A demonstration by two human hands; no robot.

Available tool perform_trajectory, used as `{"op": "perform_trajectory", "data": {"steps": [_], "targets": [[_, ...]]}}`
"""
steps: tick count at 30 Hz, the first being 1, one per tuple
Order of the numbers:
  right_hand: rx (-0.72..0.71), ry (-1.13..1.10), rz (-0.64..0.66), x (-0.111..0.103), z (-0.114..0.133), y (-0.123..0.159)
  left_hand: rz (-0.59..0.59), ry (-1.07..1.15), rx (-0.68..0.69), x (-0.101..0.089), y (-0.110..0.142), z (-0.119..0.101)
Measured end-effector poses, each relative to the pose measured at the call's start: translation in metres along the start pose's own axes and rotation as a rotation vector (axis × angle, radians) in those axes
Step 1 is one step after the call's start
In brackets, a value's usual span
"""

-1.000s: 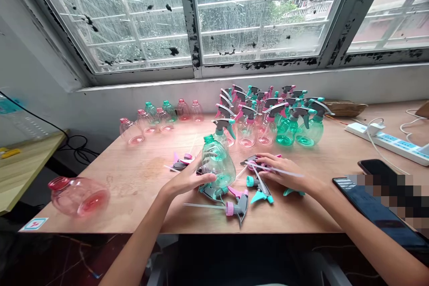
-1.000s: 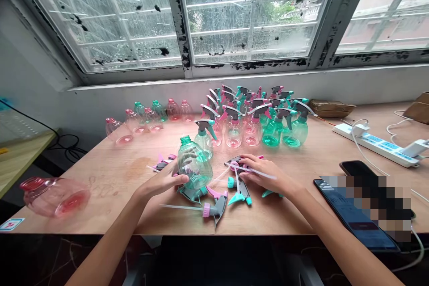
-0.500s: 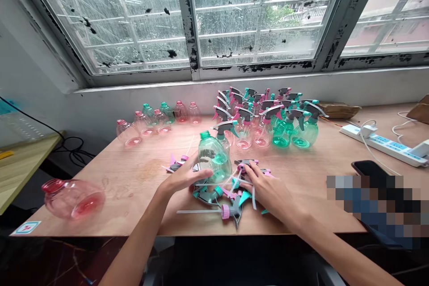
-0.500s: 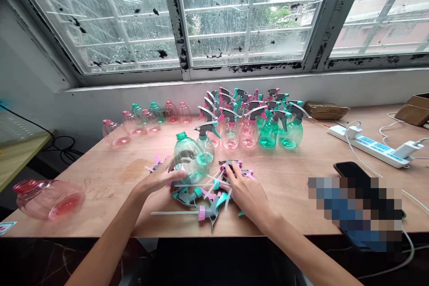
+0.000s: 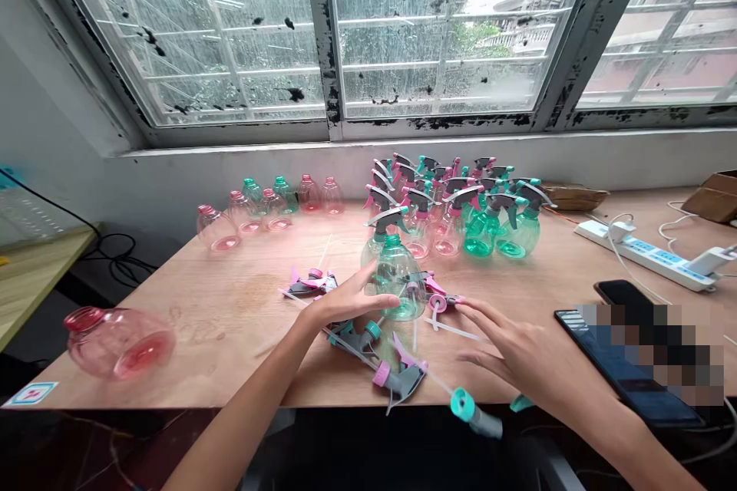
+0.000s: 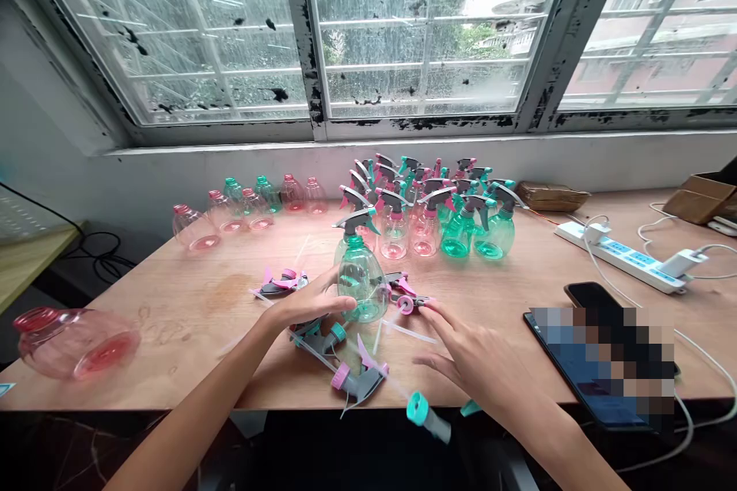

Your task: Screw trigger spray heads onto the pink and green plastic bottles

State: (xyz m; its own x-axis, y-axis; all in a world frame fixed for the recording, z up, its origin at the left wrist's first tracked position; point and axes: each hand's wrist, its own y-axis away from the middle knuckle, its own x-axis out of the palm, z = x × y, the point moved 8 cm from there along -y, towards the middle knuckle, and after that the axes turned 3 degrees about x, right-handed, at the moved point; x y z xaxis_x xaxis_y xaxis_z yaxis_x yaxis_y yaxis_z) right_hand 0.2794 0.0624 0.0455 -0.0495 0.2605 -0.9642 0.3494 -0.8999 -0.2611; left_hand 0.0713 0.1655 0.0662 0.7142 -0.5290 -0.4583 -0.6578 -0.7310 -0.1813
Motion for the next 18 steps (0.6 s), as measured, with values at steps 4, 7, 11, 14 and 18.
{"op": "perform_trajectory", "data": {"steps": [4,7,11,14,18], "targets": [[0.074,-0.269,-0.095,0.026,-0.009,0.053,0.024,-0.002,-0.034,0.004,0.001,0.005],[0.116,-0.475,-0.193,0.039,-0.001,0.090,0.064,0.025,-0.059,0.006,0.009,0.004],[-0.107,-0.456,0.004,0.076,0.048,0.107,0.053,0.056,-0.014,0.002,0.018,-0.013],[-0.160,-0.239,0.144,0.115,0.072,0.101,0.017,0.061,0.024,0.000,0.024,-0.028],[-0.136,-0.078,0.242,0.155,0.083,0.085,-0.064,0.085,0.014,-0.005,0.043,-0.033]]}}
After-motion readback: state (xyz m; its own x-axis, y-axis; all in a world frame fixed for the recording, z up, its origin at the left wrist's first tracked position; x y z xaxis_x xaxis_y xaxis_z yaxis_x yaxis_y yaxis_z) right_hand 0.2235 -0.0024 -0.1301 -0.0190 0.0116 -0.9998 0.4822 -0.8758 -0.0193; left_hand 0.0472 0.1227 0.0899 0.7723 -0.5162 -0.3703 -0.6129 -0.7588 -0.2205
